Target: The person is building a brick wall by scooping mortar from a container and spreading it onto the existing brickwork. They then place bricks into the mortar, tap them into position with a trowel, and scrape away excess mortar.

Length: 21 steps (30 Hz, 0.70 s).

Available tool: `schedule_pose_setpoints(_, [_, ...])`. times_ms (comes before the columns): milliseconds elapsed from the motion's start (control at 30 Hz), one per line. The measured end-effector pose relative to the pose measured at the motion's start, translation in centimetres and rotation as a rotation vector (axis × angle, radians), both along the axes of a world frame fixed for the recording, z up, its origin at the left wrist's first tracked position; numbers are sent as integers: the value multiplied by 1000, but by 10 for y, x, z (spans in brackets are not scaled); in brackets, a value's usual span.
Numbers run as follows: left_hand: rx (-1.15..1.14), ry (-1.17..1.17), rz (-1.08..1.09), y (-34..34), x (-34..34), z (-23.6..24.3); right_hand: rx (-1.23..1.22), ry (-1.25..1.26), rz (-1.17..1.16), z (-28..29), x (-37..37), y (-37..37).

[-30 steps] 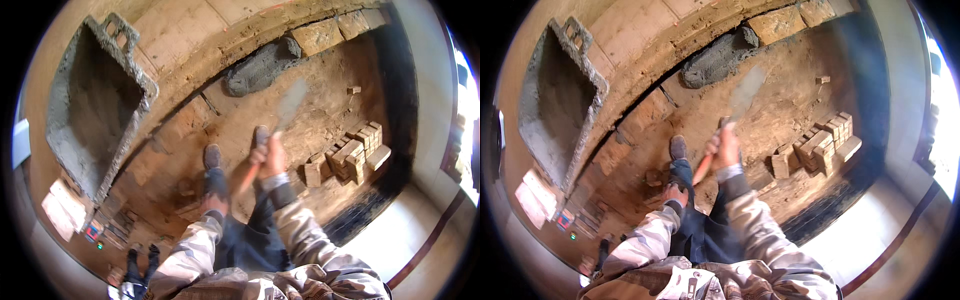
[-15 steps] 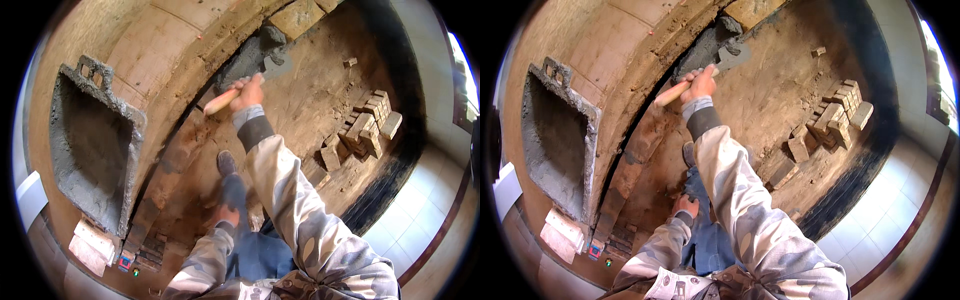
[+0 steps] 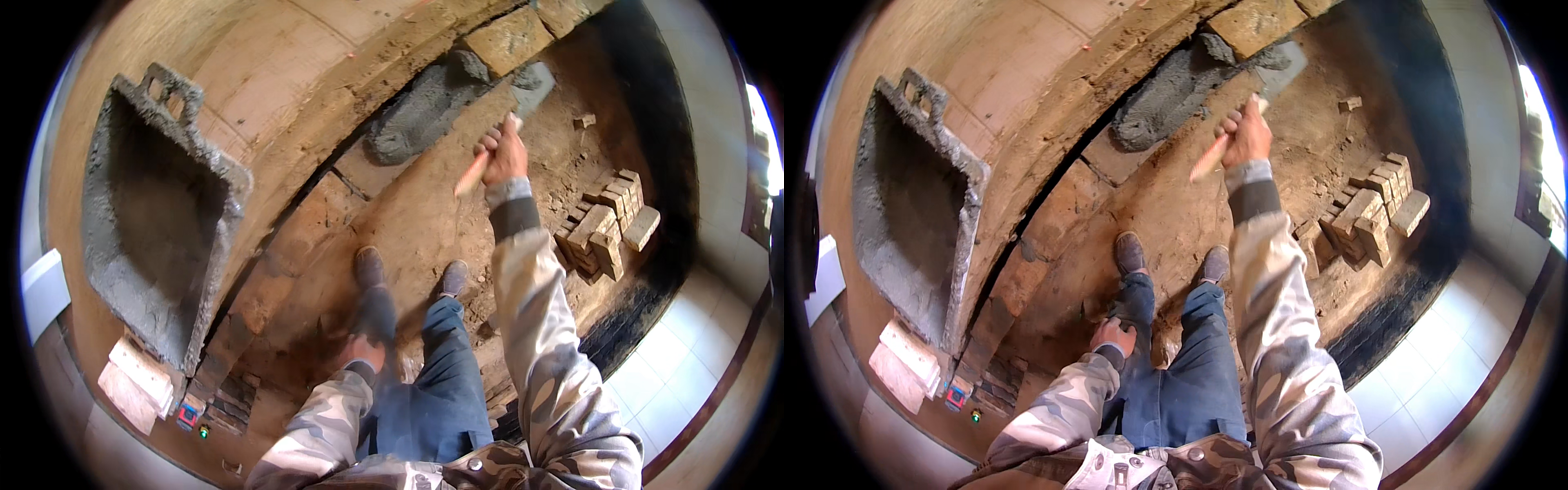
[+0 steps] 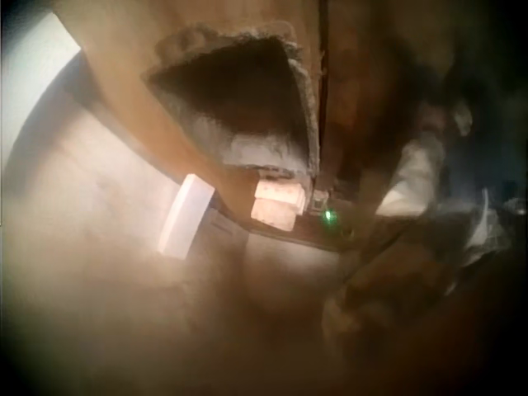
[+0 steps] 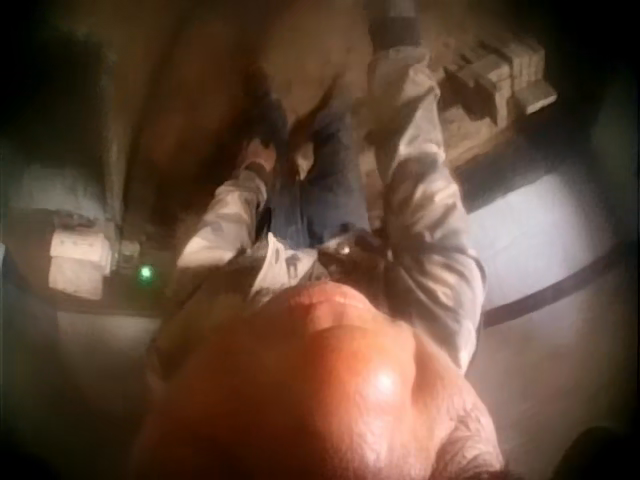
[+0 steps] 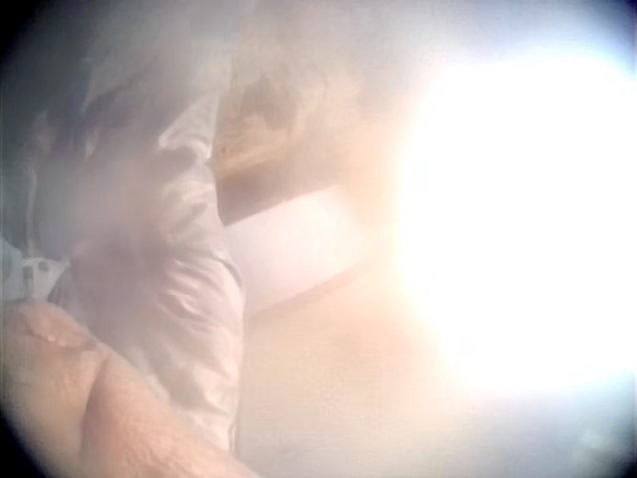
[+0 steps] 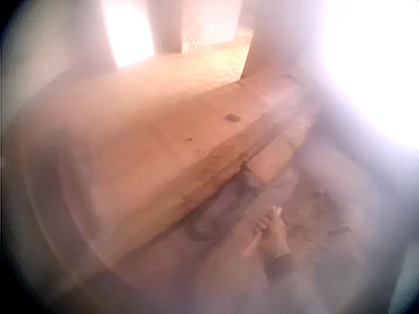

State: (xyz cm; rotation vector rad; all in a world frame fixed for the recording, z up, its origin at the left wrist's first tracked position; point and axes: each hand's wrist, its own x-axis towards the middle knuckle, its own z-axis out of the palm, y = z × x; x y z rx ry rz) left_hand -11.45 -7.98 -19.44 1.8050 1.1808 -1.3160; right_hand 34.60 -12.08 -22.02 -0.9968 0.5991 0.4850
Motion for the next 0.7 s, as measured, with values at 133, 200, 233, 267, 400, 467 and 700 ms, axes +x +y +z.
schedule_pose_setpoints(133, [20,3,38,0,-14,-7,-284,-198,130,51,-85,19])
schedule_pose_setpoints(200, [41,6,17,1,-15,-8,-415,-195,216,57,-133,32])
schedule_pose_setpoints(233, [33,-8,20,5,-13,-7,-461,-180,243,43,-159,36])
schedule_pose_setpoints(267, [23,-9,9,8,-9,-6,-559,-173,311,30,-183,36])
schedule_pose_setpoints(400, [23,18,20,6,-11,-3,-751,-356,454,1,-251,31])
schedule_pose_setpoints(467, [51,37,52,2,-17,-4,-765,-466,336,16,-247,21])
schedule_pose_setpoints(700, [11,-39,-170,-30,-18,-21,-754,-285,425,33,-251,-85])
